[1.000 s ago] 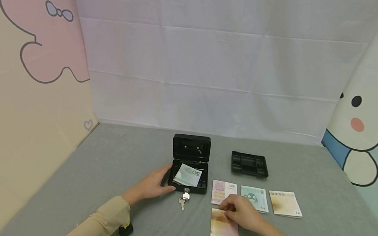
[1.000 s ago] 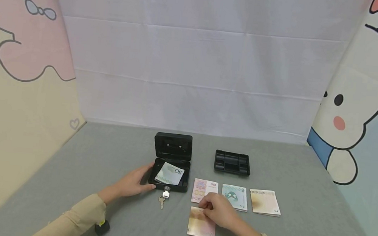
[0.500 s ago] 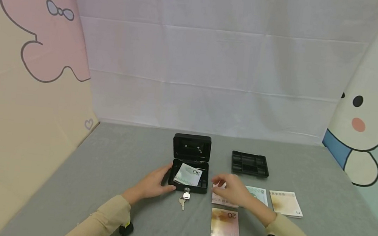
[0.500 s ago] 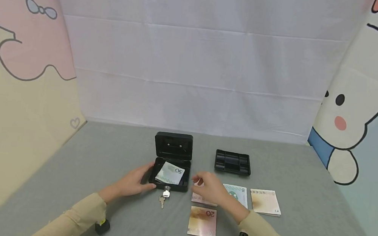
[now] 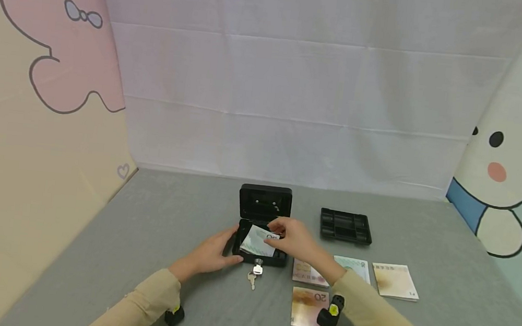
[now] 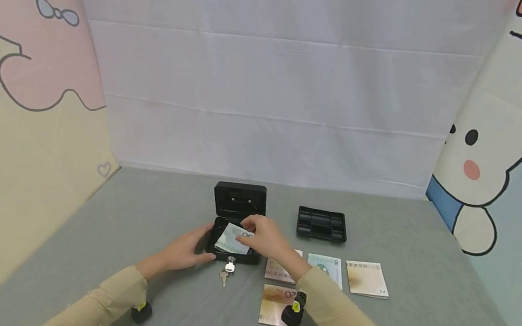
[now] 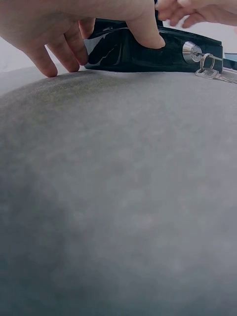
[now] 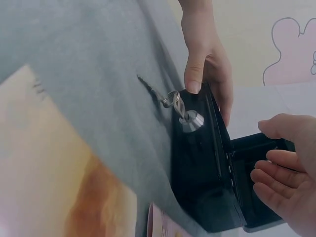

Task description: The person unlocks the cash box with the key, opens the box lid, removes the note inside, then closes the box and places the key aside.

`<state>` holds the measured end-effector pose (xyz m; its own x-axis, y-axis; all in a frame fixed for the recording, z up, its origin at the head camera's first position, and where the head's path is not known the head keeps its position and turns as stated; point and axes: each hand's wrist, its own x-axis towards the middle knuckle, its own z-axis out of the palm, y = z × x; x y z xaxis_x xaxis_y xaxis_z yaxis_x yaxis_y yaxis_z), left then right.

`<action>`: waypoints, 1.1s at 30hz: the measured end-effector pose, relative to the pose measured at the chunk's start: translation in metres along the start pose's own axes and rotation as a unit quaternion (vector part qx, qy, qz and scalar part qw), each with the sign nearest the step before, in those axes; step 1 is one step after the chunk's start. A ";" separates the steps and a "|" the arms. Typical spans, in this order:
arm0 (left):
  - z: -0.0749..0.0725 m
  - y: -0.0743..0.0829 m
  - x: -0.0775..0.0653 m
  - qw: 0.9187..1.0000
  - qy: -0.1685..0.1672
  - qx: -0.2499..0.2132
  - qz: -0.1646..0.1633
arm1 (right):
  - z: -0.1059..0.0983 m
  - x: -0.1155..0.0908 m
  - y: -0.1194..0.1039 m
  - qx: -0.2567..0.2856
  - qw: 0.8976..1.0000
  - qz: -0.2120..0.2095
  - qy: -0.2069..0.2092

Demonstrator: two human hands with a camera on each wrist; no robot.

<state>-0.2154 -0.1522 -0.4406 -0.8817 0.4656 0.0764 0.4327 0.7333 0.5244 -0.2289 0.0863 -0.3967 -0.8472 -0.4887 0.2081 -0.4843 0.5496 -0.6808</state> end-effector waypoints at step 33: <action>0.001 -0.002 0.000 1.000 -0.008 0.007 0.001 | 0.037 0.022 0.004 -0.129 0.991 0.025 -0.013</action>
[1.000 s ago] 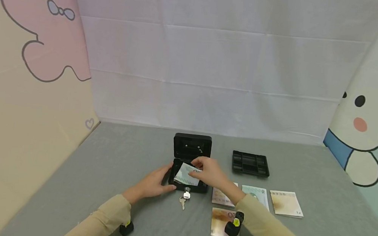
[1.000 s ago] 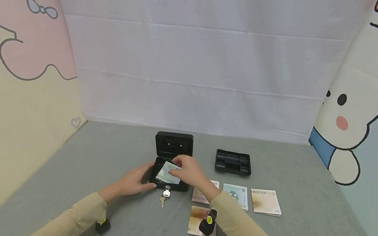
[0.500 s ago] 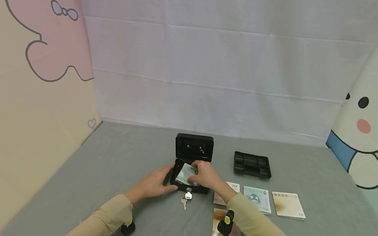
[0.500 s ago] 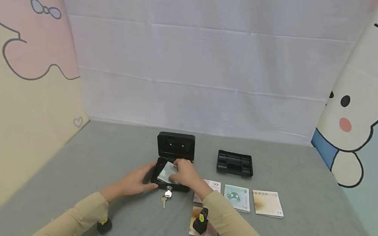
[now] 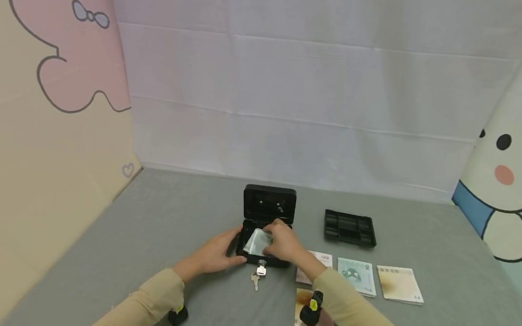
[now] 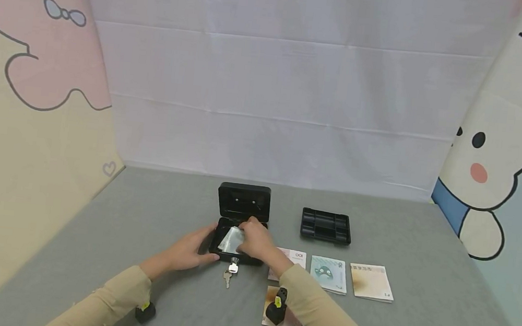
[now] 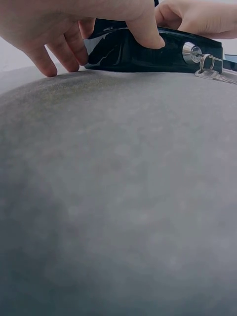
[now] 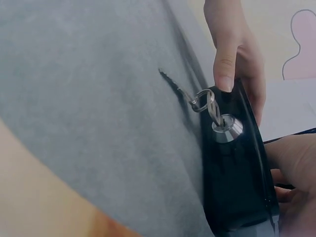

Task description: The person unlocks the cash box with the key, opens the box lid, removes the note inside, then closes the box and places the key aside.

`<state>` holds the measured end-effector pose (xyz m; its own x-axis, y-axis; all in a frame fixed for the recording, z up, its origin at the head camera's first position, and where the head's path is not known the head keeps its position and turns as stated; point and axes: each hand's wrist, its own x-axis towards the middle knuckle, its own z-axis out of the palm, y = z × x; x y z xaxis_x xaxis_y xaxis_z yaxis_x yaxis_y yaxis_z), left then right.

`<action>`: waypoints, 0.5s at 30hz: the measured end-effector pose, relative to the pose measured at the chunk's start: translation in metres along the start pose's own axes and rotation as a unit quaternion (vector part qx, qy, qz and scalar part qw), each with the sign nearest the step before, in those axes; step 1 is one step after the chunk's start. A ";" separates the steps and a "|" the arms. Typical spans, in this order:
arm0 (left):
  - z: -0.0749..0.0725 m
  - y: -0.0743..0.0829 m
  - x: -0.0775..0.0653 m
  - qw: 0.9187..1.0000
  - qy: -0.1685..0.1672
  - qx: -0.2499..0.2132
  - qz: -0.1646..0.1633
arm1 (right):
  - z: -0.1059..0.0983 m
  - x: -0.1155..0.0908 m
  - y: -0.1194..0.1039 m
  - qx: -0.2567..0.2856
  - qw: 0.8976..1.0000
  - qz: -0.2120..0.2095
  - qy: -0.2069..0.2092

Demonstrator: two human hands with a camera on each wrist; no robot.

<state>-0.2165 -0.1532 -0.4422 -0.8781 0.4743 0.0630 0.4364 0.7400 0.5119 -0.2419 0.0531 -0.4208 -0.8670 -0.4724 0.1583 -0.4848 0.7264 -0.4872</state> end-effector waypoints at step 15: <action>0.000 0.001 0.000 1.000 0.003 -0.003 0.000 | -0.013 -0.002 0.008 0.044 0.998 -0.041 0.004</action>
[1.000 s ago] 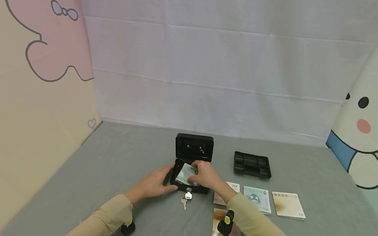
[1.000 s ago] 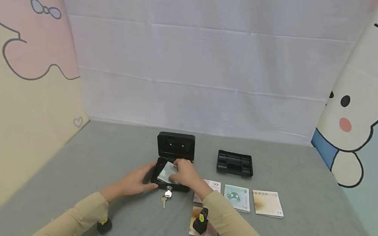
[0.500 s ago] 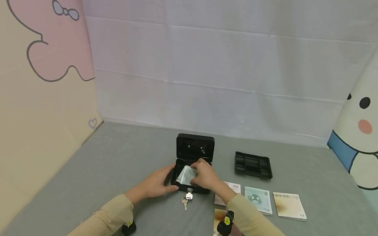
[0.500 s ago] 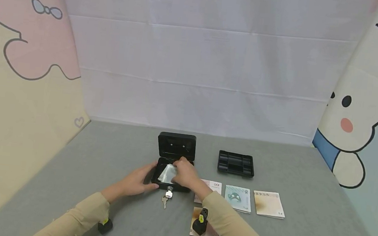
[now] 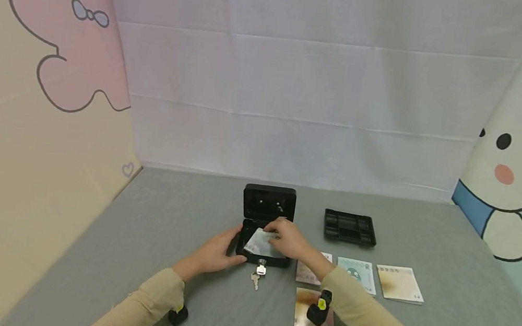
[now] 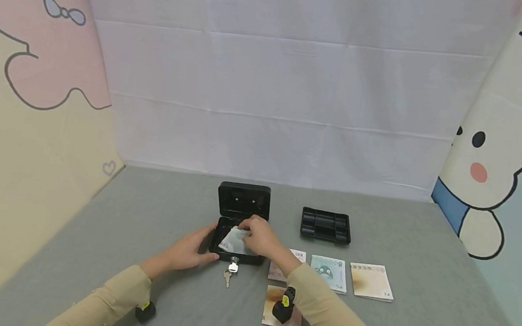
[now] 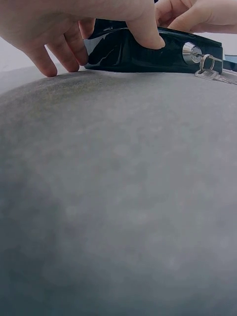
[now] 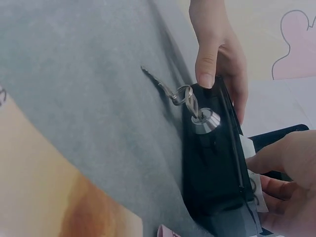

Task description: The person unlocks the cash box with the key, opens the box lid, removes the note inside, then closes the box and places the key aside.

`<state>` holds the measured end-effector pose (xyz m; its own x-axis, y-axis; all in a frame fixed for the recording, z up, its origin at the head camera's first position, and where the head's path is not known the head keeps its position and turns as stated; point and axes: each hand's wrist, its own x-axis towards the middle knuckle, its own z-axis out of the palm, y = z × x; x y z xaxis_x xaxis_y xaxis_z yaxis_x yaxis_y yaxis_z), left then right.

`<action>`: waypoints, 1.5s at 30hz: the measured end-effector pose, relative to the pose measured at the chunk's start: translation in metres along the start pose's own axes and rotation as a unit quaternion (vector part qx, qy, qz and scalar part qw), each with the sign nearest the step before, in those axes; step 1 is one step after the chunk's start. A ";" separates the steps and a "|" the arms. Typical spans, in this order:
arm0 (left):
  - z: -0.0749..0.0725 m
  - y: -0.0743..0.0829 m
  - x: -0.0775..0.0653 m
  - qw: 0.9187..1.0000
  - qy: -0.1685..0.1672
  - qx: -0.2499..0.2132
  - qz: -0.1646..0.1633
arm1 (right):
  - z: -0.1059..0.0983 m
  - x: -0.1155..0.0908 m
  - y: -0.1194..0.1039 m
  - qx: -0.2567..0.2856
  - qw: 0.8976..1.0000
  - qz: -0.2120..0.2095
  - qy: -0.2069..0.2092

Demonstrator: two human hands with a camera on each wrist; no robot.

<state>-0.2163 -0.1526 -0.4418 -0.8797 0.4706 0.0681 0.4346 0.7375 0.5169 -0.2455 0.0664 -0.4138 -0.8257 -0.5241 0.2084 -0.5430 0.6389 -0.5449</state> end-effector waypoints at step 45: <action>0.001 0.000 0.002 1.000 -0.007 0.008 -0.011 | -0.055 -0.004 -0.010 0.100 0.994 -0.019 -0.044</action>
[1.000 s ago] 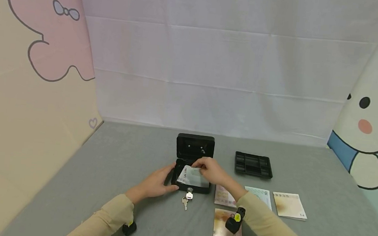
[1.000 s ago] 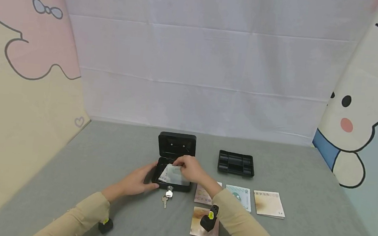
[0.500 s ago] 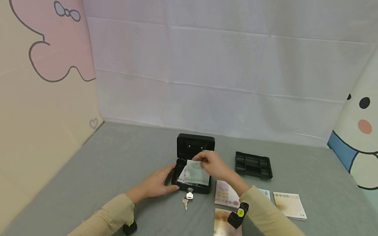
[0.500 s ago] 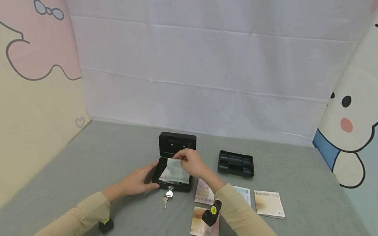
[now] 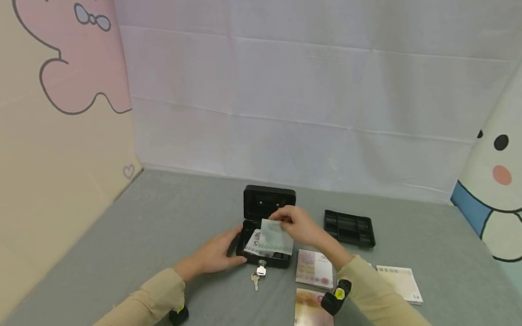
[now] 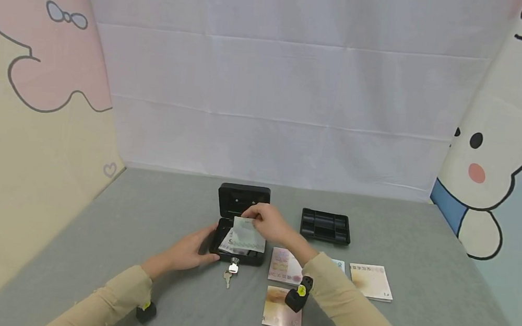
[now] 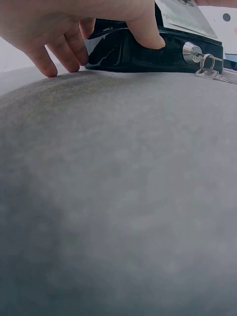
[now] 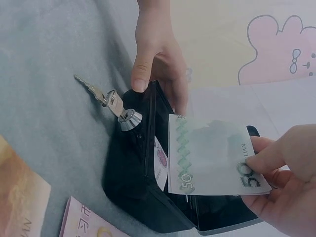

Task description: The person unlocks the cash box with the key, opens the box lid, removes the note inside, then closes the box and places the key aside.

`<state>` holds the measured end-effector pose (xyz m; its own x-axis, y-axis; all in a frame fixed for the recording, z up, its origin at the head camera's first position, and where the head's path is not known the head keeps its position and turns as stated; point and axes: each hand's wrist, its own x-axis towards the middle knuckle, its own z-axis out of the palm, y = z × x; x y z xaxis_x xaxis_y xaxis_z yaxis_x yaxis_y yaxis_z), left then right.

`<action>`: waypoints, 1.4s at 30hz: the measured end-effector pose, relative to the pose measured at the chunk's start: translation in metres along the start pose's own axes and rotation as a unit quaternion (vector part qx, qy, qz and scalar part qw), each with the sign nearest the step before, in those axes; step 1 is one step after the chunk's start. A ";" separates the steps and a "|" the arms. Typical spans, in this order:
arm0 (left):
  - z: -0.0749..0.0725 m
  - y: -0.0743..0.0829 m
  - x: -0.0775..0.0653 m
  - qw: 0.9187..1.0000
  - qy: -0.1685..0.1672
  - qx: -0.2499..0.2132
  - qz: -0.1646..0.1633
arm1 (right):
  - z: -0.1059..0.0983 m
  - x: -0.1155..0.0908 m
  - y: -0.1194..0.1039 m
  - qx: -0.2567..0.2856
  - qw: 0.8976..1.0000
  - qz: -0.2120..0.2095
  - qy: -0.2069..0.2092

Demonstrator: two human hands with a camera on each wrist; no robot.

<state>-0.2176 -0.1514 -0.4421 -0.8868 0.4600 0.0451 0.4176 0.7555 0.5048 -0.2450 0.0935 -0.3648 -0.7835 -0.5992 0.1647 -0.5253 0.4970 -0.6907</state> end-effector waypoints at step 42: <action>0.001 0.000 -0.002 1.000 0.007 -0.006 0.003 | -0.041 -0.084 0.021 -0.029 0.998 0.048 0.030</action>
<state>-0.2156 -0.1524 -0.4428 -0.8867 0.4584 0.0610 0.4212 0.7462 0.5156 -0.2040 0.1799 -0.3637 -0.8483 -0.5096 0.1437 -0.4648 0.5866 -0.6632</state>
